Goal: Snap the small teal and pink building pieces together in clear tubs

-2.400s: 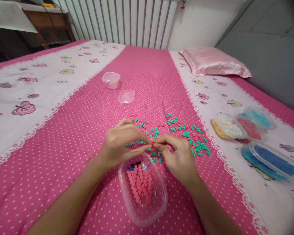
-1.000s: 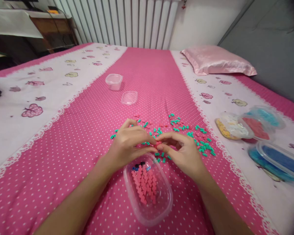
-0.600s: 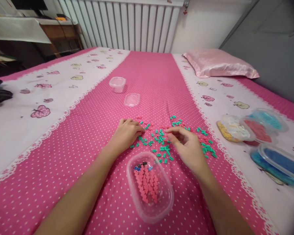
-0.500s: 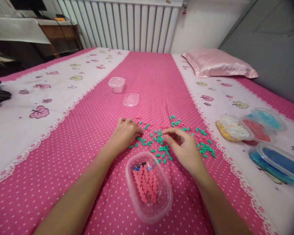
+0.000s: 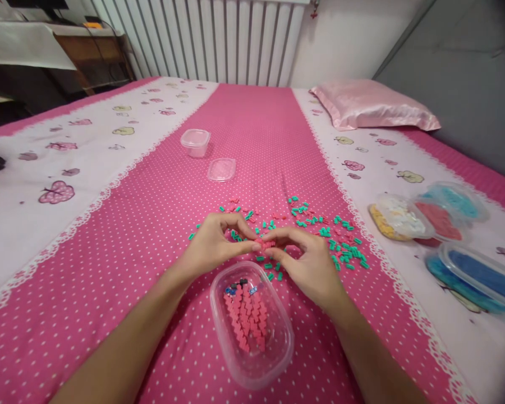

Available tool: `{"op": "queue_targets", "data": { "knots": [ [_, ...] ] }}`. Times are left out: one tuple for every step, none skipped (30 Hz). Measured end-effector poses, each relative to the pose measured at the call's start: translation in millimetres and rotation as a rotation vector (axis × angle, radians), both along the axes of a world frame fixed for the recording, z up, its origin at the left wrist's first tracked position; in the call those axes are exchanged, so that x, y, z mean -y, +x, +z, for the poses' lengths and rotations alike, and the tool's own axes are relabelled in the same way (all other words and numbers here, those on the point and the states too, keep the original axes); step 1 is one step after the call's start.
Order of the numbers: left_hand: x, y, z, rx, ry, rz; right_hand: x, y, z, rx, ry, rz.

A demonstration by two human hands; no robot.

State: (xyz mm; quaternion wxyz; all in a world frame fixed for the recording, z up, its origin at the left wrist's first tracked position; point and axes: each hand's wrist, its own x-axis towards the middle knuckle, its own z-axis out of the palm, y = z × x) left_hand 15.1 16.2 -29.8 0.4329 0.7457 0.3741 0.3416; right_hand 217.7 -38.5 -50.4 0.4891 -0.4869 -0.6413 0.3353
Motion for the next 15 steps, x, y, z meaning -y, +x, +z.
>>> {"op": "queue_targets", "data": {
  "knots": [
    [1.0,1.1,0.2,0.044,-0.039,0.0,0.8,-1.0,0.3,0.008,0.007,0.003],
    [1.5,1.9,0.4,0.072,-0.067,0.004,1.4,-1.8,0.6,0.015,0.014,0.003],
    [1.8,2.3,0.6,0.08,-0.082,0.007,2.0,-2.4,0.8,0.023,0.021,0.002],
    [2.0,2.5,0.9,0.076,-0.094,0.005,2.4,-2.8,1.0,0.031,0.028,0.001],
    [2.1,2.5,1.3,0.066,-0.104,-0.004,2.8,-3.1,1.2,0.04,0.035,0.001],
    [2.3,2.3,1.6,0.055,-0.114,-0.014,3.1,-3.3,1.5,0.048,0.043,0.002],
    [2.4,2.1,2.0,0.046,-0.122,-0.022,3.4,-3.5,1.8,0.056,0.05,0.005],
    [2.6,1.8,2.4,0.039,-0.128,-0.028,3.6,-3.5,2.1,0.065,0.057,0.008],
    [2.7,1.6,2.8,0.036,-0.133,-0.033,3.6,-3.5,2.5,0.073,0.063,0.012],
    [2.9,1.4,3.1,0.033,-0.138,-0.037,3.6,-3.4,2.8,0.081,0.067,0.016],
    [2.9,1.3,3.5,0.031,-0.141,-0.039,3.5,-3.2,3.2,0.088,0.071,0.019],
    [3.0,1.3,3.8,0.027,-0.142,-0.041,3.3,-3.0,3.4,0.095,0.073,0.021],
    [3.0,1.4,4.1,0.023,-0.138,-0.042,3.2,-2.7,3.7,0.101,0.074,0.022],
    [2.9,1.6,4.4,0.021,-0.128,-0.042,3.1,-2.5,3.9,0.107,0.074,0.022],
    [2.9,1.8,4.7,0.018,-0.112,-0.042,3.0,-2.4,4.2,0.111,0.075,0.023]
  ]
}}
